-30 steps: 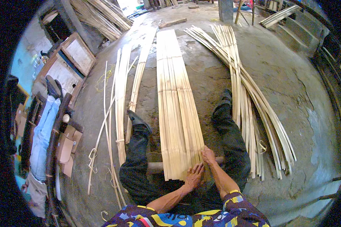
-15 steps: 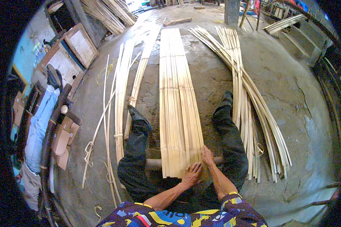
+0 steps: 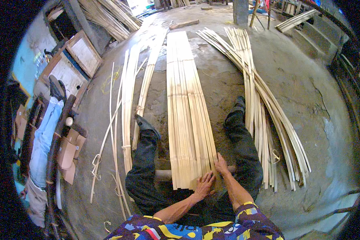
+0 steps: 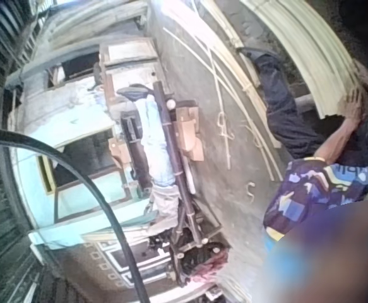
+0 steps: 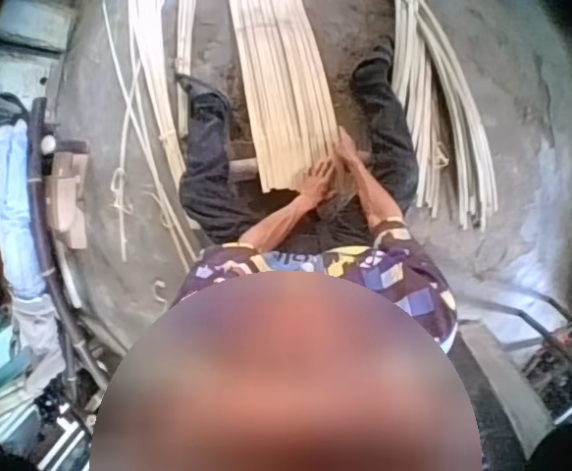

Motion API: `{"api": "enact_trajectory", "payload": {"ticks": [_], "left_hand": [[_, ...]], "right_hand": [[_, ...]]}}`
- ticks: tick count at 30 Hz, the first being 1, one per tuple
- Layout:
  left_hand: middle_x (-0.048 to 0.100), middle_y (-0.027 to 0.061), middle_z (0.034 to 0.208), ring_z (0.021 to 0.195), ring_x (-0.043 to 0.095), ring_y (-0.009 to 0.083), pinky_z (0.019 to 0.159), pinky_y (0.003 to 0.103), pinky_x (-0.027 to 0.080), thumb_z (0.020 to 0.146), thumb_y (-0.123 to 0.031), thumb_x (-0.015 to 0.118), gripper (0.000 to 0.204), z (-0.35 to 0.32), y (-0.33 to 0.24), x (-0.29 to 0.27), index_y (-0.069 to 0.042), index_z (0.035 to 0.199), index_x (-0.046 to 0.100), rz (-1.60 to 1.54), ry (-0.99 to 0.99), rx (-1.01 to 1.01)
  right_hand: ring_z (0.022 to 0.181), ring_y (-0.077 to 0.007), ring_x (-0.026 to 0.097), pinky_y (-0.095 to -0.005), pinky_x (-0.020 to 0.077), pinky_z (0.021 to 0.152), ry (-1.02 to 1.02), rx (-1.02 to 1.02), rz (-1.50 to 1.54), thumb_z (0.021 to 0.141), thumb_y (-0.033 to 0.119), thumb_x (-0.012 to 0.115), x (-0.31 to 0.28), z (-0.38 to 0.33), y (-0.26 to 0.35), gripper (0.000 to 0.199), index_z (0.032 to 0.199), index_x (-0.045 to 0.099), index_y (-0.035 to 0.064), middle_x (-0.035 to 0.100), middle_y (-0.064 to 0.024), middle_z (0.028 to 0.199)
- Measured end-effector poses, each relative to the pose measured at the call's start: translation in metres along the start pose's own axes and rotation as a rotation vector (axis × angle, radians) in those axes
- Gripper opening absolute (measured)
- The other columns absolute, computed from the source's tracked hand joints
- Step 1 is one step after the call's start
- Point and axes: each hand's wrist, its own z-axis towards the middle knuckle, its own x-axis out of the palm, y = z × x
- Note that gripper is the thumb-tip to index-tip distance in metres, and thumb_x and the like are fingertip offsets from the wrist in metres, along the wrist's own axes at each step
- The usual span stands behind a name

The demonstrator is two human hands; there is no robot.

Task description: The person sits on the floor and repeatedly picks up thin bamboo strips, aligns them, and places them into a growing stack. The person occasionally shifts the stack and continues adding strips one by one.

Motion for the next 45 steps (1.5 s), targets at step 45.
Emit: {"api": "enact_trajectory", "payload": {"ticks": [45], "left_hand": [[0.045, 0.019, 0.096, 0.089, 0.046, 0.035, 0.075, 0.044, 0.038, 0.067, -0.016, 0.057, 0.042, -0.05, 0.099, -0.027, -0.004, 0.103, 0.039, -0.428, -0.413, -0.982]], "right_hand": [[0.073, -0.0273, 0.048, -0.0345, 0.0411, 0.066, -0.068, -0.146, 0.248, 0.075, 0.009, 0.049, 0.02, -0.036, 0.086, 0.034, 0.108, 0.046, 0.0002, 0.049, -0.015, 0.082]]}}
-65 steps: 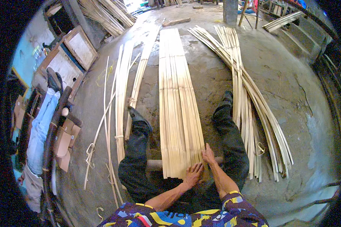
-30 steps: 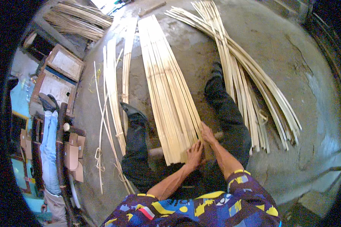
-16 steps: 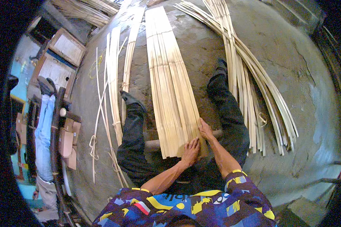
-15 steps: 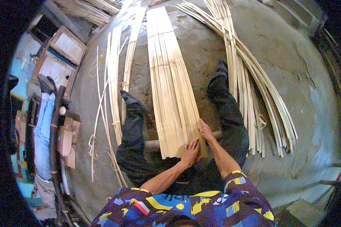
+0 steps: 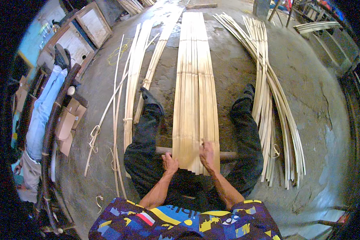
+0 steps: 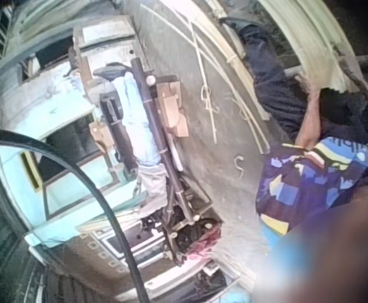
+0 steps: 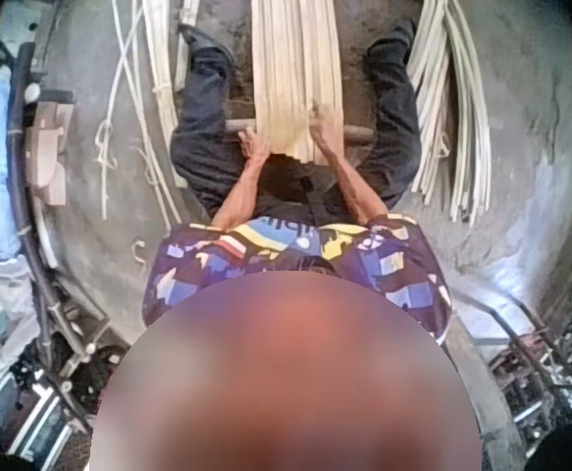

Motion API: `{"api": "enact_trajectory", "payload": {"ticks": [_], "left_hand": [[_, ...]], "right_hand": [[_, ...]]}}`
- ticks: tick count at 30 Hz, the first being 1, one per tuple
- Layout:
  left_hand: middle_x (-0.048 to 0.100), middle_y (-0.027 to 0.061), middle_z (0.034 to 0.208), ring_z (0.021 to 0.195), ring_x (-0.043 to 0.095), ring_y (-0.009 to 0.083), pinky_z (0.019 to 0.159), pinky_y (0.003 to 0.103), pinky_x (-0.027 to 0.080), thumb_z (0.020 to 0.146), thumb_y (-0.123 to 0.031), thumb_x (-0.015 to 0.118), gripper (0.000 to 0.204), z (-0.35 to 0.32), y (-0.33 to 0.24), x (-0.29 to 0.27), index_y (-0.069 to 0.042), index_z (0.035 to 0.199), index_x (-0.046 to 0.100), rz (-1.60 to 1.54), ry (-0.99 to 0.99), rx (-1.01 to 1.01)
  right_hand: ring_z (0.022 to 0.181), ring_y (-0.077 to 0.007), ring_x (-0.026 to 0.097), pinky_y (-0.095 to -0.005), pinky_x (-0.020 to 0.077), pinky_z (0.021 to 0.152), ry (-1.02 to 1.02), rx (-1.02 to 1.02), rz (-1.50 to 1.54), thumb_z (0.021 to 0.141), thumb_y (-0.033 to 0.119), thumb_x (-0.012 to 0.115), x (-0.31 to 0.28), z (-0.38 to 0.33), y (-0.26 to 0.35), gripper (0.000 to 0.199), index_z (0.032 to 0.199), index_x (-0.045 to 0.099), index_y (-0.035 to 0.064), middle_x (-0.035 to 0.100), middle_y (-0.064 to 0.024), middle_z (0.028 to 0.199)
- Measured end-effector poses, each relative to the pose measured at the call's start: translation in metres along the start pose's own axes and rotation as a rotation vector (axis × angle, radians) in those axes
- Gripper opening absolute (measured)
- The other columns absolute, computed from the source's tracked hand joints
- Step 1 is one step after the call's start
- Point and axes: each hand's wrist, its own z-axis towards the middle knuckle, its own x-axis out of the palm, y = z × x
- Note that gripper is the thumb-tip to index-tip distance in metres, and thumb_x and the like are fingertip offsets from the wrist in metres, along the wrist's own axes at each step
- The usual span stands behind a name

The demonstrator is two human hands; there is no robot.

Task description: The person sits on the floor and repeatedly picks up thin bamboo strips, aligns them, and places them into a growing stack. The person occasionally shifts the stack and continues adding strips one by one.

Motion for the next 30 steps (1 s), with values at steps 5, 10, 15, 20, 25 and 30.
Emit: {"api": "enact_trajectory", "payload": {"ticks": [5, 10, 15, 20, 25, 30], "left_hand": [[0.055, 0.0187, 0.08, 0.076, 0.054, 0.0322, 0.068, 0.039, 0.042, 0.069, -0.02, 0.055, 0.029, 0.012, 0.013, -0.001, 0.0, 0.089, 0.049, -0.153, 0.086, -0.077], [0.058, 0.0185, 0.084, 0.082, 0.055, 0.0324, 0.071, 0.038, 0.042, 0.072, -0.024, 0.053, 0.027, 0.012, 0.013, -0.024, -0.001, 0.086, 0.055, -0.309, 0.113, -0.045], [0.058, 0.0197, 0.08, 0.079, 0.055, 0.0331, 0.068, 0.038, 0.042, 0.079, -0.026, 0.046, 0.028, 0.006, 0.001, -0.035, 0.0, 0.083, 0.055, -0.333, 0.121, 0.075], [0.054, 0.0154, 0.066, 0.058, 0.048, 0.0267, 0.061, 0.034, 0.042, 0.082, -0.028, 0.042, 0.031, 0.003, 0.002, -0.014, 0.001, 0.085, 0.054, -0.896, 0.127, 0.103], [0.049, 0.0186, 0.1, 0.092, 0.048, 0.0318, 0.081, 0.037, 0.039, 0.065, -0.025, 0.063, 0.047, -0.01, 0.02, -0.002, -0.002, 0.103, 0.046, -0.035, 0.179, 0.218], [0.05, 0.0202, 0.101, 0.097, 0.048, 0.0332, 0.081, 0.038, 0.039, 0.065, -0.018, 0.063, 0.048, -0.013, 0.015, -0.002, -0.003, 0.105, 0.043, -0.124, 0.327, 0.087]], "right_hand": [[0.078, -0.0231, 0.052, -0.0327, 0.0429, 0.069, 0.256, 0.04, 0.013, 0.079, 0.016, 0.049, 0.04, 0.0, 0.033, 0.037, 0.112, 0.044, 0.0009, 0.053, -0.0151, 0.086], [0.085, -0.0293, 0.053, -0.0355, 0.042, 0.072, 0.483, 0.163, 0.082, 0.077, 0.024, 0.051, 0.058, 0.025, 0.052, 0.05, 0.115, 0.036, -0.0055, 0.054, -0.021, 0.094], [0.073, -0.0276, 0.056, -0.0364, 0.0437, 0.062, 0.361, 0.201, 0.148, 0.073, 0.023, 0.056, 0.084, 0.046, 0.07, 0.044, 0.104, 0.042, -0.0063, 0.055, -0.0172, 0.073], [0.046, -0.0067, 0.044, -0.0205, 0.0349, 0.038, 0.122, 0.514, 0.55, 0.082, 0.014, 0.048, 0.066, 0.09, 0.117, 0.013, 0.088, 0.05, 0.0028, 0.047, -0.0026, 0.062], [0.042, -0.0036, 0.038, -0.0177, 0.0304, 0.035, -0.166, 0.21, 0.768, 0.082, 0.014, 0.048, -0.015, 0.117, 0.144, 0.016, 0.091, 0.054, 0.0015, 0.043, 0.0016, 0.057], [0.045, -0.0116, 0.044, -0.0273, 0.0388, 0.042, -0.185, 0.157, 0.377, 0.079, 0.017, 0.045, -0.068, 0.117, 0.073, 0.017, 0.073, 0.049, 0.0015, 0.046, -0.0048, 0.052]]}}
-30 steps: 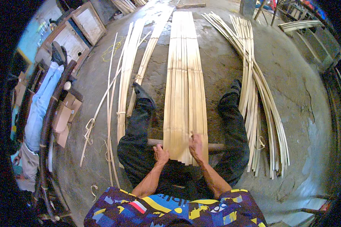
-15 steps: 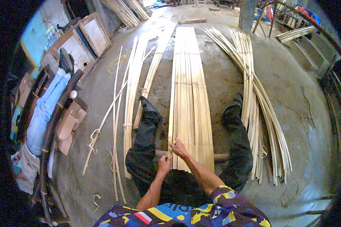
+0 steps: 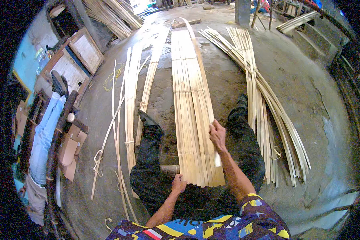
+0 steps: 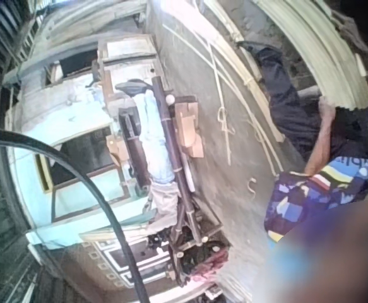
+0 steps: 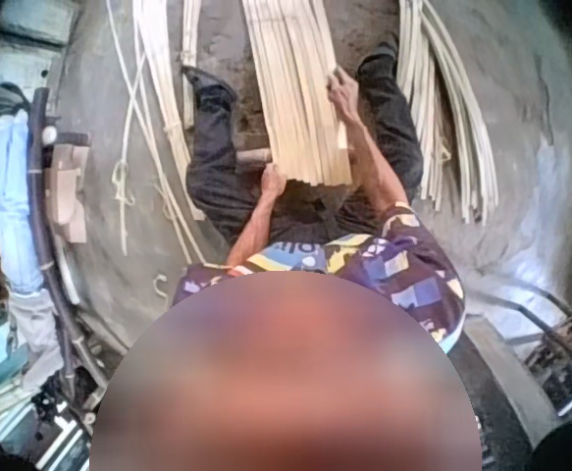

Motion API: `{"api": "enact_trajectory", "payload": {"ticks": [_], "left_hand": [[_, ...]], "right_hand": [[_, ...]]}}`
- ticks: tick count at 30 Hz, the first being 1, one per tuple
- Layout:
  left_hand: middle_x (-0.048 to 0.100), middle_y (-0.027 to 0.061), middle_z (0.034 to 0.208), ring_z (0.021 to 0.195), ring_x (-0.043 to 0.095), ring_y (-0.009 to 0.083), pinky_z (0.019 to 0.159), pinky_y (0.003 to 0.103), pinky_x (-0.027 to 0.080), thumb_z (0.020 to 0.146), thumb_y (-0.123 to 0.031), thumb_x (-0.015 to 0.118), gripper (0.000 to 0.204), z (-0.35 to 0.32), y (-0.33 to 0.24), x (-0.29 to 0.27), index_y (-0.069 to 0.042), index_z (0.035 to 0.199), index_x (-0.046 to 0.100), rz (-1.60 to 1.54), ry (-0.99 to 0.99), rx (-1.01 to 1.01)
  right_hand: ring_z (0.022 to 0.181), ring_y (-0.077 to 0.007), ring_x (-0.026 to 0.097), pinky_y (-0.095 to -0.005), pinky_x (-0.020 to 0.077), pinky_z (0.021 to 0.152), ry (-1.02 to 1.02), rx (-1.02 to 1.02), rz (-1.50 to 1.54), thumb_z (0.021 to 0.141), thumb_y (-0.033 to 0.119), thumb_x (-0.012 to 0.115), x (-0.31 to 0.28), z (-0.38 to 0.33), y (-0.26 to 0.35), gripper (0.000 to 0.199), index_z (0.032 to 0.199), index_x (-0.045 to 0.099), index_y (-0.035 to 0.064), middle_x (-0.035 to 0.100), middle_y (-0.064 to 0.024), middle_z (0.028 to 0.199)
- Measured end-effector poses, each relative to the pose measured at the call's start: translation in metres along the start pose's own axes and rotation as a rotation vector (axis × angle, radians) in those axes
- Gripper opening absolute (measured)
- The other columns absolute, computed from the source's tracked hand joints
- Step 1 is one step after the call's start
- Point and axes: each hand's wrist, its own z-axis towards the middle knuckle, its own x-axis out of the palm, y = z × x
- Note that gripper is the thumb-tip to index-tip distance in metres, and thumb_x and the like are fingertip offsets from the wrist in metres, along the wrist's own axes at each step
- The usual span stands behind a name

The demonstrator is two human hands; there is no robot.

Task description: The person sits on the floor and repeatedly picks up thin bamboo strips, aligns them, and places them into a growing stack. The person occasionally shifts the stack and continues adding strips one by one.

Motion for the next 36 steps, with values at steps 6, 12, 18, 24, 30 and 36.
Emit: {"api": "enact_trajectory", "payload": {"ticks": [6, 12, 18, 24, 30, 36], "left_hand": [[0.053, 0.0208, 0.097, 0.093, 0.05, 0.0337, 0.08, 0.038, 0.039, 0.065, -0.015, 0.061, 0.042, 0.001, 0.001, -0.003, -0.003, 0.101, 0.043, -0.041, -0.012, -0.017], [0.051, 0.0203, 0.098, 0.094, 0.049, 0.0338, 0.08, 0.039, 0.039, 0.066, -0.015, 0.059, 0.04, 0.0, -0.005, -0.003, -0.003, 0.1, 0.042, -0.059, -0.029, -0.043], [0.037, 0.0183, 0.116, 0.11, 0.033, 0.0315, 0.089, 0.043, 0.028, 0.063, -0.02, 0.064, 0.05, -0.013, -0.034, 0.003, -0.004, 0.104, 0.041, 0.289, -0.222, 0.174], [0.028, 0.016, 0.125, 0.117, 0.025, 0.032, 0.094, 0.044, 0.02, 0.062, -0.026, 0.065, 0.069, -0.018, -0.07, 0.034, -0.005, 0.119, 0.032, 0.398, 0.006, 0.696], [0.016, 0.0105, 0.134, 0.124, 0.014, 0.0298, 0.099, 0.047, 0.01, 0.068, -0.037, 0.06, 0.079, -0.012, -0.086, 0.063, -0.005, 0.128, 0.019, 0.693, 0.297, 0.804], [0.014, 0.0099, 0.135, 0.126, 0.01, 0.0277, 0.1, 0.047, 0.01, 0.07, -0.037, 0.058, 0.08, -0.012, -0.082, 0.066, -0.004, 0.129, 0.015, 0.674, 0.32, 0.777]], "right_hand": [[0.05, -0.0196, 0.051, -0.0338, 0.0399, 0.046, 0.062, 0.198, -0.286, 0.079, 0.019, 0.046, -0.047, -0.001, -0.124, 0.019, 0.084, 0.051, 0.0016, 0.049, -0.0106, 0.054], [0.058, -0.027, 0.055, -0.0356, 0.0418, 0.054, 0.025, 0.231, -0.417, 0.079, 0.021, 0.048, -0.054, -0.003, -0.177, 0.025, 0.092, 0.053, 0.0008, 0.055, -0.0164, 0.065], [0.07, -0.0263, 0.057, -0.0319, 0.0437, 0.063, -0.075, 0.14, -0.226, 0.08, 0.019, 0.049, -0.043, -0.001, -0.137, 0.032, 0.105, 0.051, 0.0001, 0.059, -0.0182, 0.081], [0.047, -0.0137, 0.048, -0.0282, 0.0418, 0.047, -0.058, -0.048, -0.206, 0.08, 0.018, 0.048, -0.032, -0.005, -0.096, 0.033, 0.108, 0.05, 0.0008, 0.054, -0.0099, 0.059], [0.043, -0.0128, 0.047, -0.0283, 0.0398, 0.04, 0.055, 0.144, -0.233, 0.08, 0.016, 0.047, -0.027, -0.005, -0.113, 0.03, 0.107, 0.05, 0.003, 0.051, -0.0066, 0.053], [0.044, -0.0135, 0.05, -0.0274, 0.0424, 0.037, 0.13, 0.3, -0.285, 0.079, 0.013, 0.048, -0.024, -0.01, -0.117, 0.02, 0.093, 0.052, 0.0006, 0.053, -0.0078, 0.058]]}}
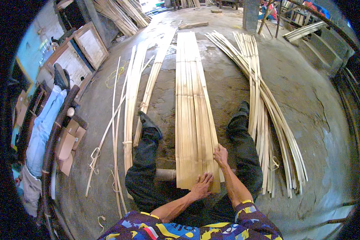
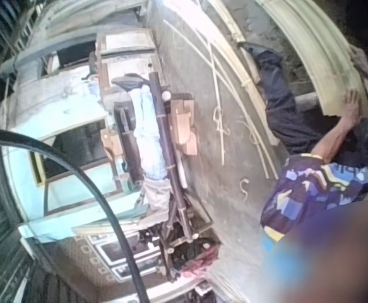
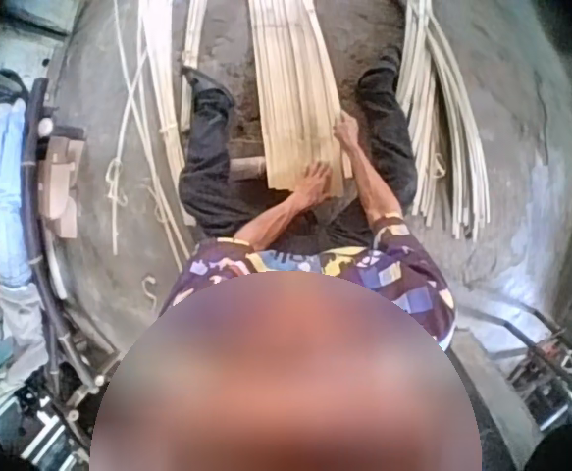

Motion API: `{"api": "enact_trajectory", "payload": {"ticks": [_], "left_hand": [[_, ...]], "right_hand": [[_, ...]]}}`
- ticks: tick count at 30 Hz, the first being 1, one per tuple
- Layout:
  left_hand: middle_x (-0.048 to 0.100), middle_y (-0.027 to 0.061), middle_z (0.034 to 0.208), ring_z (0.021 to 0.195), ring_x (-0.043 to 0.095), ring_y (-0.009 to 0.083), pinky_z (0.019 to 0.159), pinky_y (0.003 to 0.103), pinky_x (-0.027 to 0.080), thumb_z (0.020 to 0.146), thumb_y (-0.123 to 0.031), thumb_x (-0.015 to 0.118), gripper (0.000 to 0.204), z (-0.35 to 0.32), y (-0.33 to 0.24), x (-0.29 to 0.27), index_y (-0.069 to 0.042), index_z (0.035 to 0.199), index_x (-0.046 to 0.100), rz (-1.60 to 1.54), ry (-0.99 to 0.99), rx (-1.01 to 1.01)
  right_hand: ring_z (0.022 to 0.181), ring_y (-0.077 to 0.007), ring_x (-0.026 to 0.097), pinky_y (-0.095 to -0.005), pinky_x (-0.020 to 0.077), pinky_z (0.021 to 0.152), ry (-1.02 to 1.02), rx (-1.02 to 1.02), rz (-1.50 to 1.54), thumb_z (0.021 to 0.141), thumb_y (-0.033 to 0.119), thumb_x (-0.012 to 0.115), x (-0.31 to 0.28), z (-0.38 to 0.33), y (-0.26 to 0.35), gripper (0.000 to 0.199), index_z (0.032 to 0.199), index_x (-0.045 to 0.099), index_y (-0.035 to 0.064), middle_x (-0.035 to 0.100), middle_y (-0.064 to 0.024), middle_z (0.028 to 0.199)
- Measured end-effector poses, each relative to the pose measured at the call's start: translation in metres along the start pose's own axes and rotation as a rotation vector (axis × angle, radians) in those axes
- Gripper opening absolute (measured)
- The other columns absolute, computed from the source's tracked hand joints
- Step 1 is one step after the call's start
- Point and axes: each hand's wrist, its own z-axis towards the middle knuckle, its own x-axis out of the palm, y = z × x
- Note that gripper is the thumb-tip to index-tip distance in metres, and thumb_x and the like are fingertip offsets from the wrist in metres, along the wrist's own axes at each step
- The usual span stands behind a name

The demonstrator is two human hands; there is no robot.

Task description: The person sits on the floor and repeatedly picks up thin bamboo strips, aligns them, and places them into a growing stack. The person occasionally shifts the stack and continues adding strips one by one.

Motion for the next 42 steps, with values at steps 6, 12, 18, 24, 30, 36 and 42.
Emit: {"api": "enact_trajectory", "payload": {"ticks": [6, 12, 18, 24, 30, 36, 42], "left_hand": [[0.014, 0.0095, 0.135, 0.125, 0.01, 0.028, 0.1, 0.046, 0.01, 0.07, -0.038, 0.057, 0.078, 0.001, 0.001, 0.004, -0.004, 0.128, 0.018, 0.045, -0.051, 0.018], [0.015, 0.0101, 0.135, 0.125, 0.011, 0.0288, 0.1, 0.045, 0.008, 0.068, -0.037, 0.06, 0.079, 0.003, 0.003, 0.016, -0.004, 0.128, 0.019, 0.007, -0.108, 0.009], [0.026, 0.0152, 0.13, 0.123, 0.017, 0.0295, 0.1, 0.044, 0.012, 0.067, -0.032, 0.061, 0.072, 0.0, 0.002, 0.008, -0.005, 0.125, 0.028, -0.069, -0.052, 0.004], [0.05, 0.0186, 0.102, 0.099, 0.044, 0.0337, 0.087, 0.04, 0.033, 0.066, -0.012, 0.057, 0.041, -0.018, 0.034, 0.004, -0.001, 0.104, 0.048, -0.573, -0.537, -0.337], [0.056, 0.0129, 0.091, 0.081, 0.055, 0.0251, 0.071, 0.031, 0.044, 0.071, -0.004, 0.052, 0.026, -0.046, 0.102, 0.037, 0.001, 0.096, 0.053, -0.948, -0.882, -0.708], [0.057, 0.0037, 0.087, 0.071, 0.053, 0.0141, 0.063, 0.026, 0.044, 0.079, -0.018, 0.053, 0.022, -0.051, 0.113, 0.035, -0.005, 0.096, 0.055, -1.723, -0.775, -0.904], [0.054, 0.0025, 0.08, 0.065, 0.05, 0.014, 0.051, 0.027, 0.04, 0.082, -0.031, 0.043, 0.028, -0.07, 0.127, 0.007, -0.009, 0.095, 0.053, -1.821, -0.466, -0.979]], "right_hand": [[0.042, -0.0098, 0.047, -0.0239, 0.0393, 0.037, 0.063, 0.016, 0.11, 0.08, 0.011, 0.045, 0.006, -0.01, 0.011, 0.016, 0.091, 0.052, 0.0026, 0.048, -0.0036, 0.055], [0.052, -0.0202, 0.056, -0.031, 0.0455, 0.048, -0.021, -0.187, -0.07, 0.076, 0.015, 0.052, 0.001, -0.021, 0.028, 0.032, 0.105, 0.049, 0.0012, 0.056, -0.015, 0.066], [0.079, -0.0227, 0.057, -0.0318, 0.0453, 0.069, -0.049, -0.289, 0.161, 0.078, 0.014, 0.051, 0.031, -0.039, 0.081, 0.039, 0.111, 0.043, -0.0055, 0.056, -0.0211, 0.097], [0.046, -0.0068, 0.04, -0.0216, 0.0355, 0.038, 0.04, -0.334, 0.189, 0.08, 0.013, 0.047, 0.091, -0.029, 0.097, 0.042, 0.119, 0.037, -0.0008, 0.044, -0.001, 0.058], [0.043, -0.0081, 0.042, -0.0211, 0.035, 0.035, 0.171, -0.046, 0.329, 0.081, 0.014, 0.048, 0.143, -0.04, 0.079, 0.043, 0.12, 0.036, 0.001, 0.047, -0.0025, 0.056], [0.044, -0.0102, 0.047, -0.0241, 0.0374, 0.036, 0.112, 0.049, 0.531, 0.08, 0.012, 0.046, 0.168, -0.075, 0.051, 0.014, 0.084, 0.049, -0.0008, 0.049, -0.0037, 0.053], [0.04, -0.0077, 0.04, -0.0196, 0.0314, 0.033, 0.187, 0.164, 0.556, 0.082, 0.01, 0.045, 0.194, -0.105, 0.038, 0.032, 0.114, 0.043, 0.0032, 0.045, -0.002, 0.054]]}}
